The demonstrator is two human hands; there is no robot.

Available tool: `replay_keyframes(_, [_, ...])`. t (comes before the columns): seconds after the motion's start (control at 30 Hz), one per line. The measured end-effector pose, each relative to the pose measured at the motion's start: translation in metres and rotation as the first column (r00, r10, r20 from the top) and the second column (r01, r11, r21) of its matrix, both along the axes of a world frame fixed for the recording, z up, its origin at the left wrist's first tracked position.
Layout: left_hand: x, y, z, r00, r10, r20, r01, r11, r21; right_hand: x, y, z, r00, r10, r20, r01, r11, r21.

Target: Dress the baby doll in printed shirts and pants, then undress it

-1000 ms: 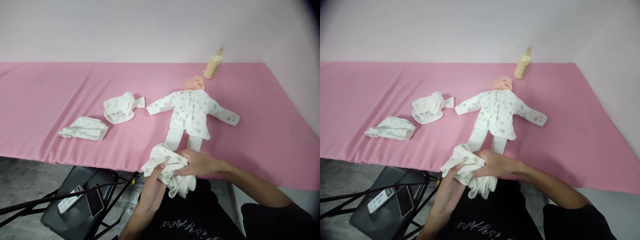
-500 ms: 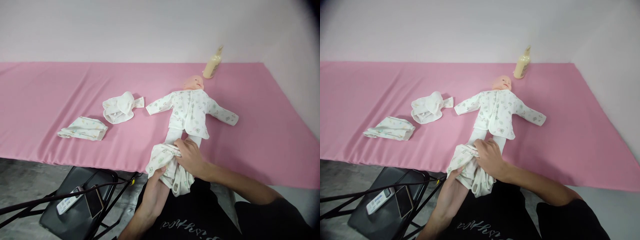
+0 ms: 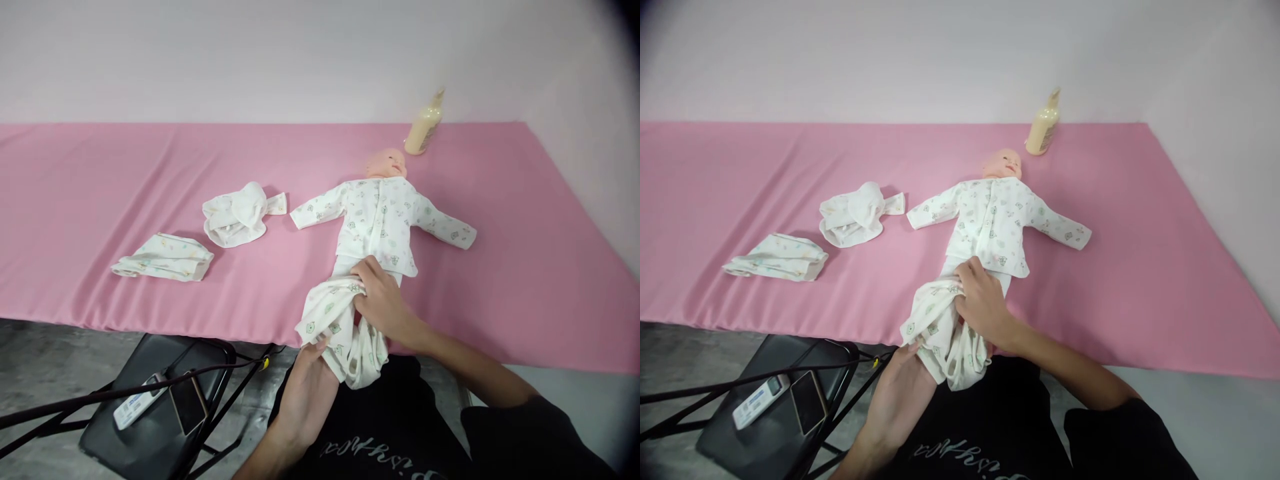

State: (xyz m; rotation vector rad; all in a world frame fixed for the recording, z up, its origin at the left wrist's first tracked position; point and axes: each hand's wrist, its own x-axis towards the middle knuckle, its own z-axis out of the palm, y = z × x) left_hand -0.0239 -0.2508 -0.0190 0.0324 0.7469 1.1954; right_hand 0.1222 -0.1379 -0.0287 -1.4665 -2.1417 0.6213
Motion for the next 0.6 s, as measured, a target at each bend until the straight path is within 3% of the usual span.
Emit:
replay_keyframes(0.17, [-0.003, -0.003, 0.000, 1.000, -0.007, -0.029, 0.008, 0.999, 0.034, 0.011, 0.014, 0.000, 0.961, -0.062, -0.270, 0.016, 0.985, -0.172])
replay_keyframes(0.37, [-0.011, -0.016, -0.001, 0.946, -0.148, -0.290, 0.156, 0.988, 0.001, 0.016, 0.017, 0.003, 0.928, -0.168, -0.334, 0.069, 0.955, -0.287])
replay_keyframes(0.43, [-0.016, -0.021, -0.004, 0.844, -0.206, -0.495, 0.233, 0.972, -0.008, 0.016, 0.016, 0.004, 0.932, -0.167, -0.322, 0.071, 0.955, -0.289])
replay_keyframes(0.53, [-0.022, -0.027, -0.012, 0.575, -0.175, -0.799, 0.266, 0.964, -0.020, 0.015, 0.014, 0.003, 0.945, -0.153, -0.290, 0.069, 0.957, -0.280])
replay_keyframes(0.6, [-0.024, -0.030, -0.016, 0.426, -0.152, -0.892, 0.290, 0.957, -0.025, 0.014, 0.012, 0.003, 0.952, -0.142, -0.273, 0.068, 0.962, -0.264])
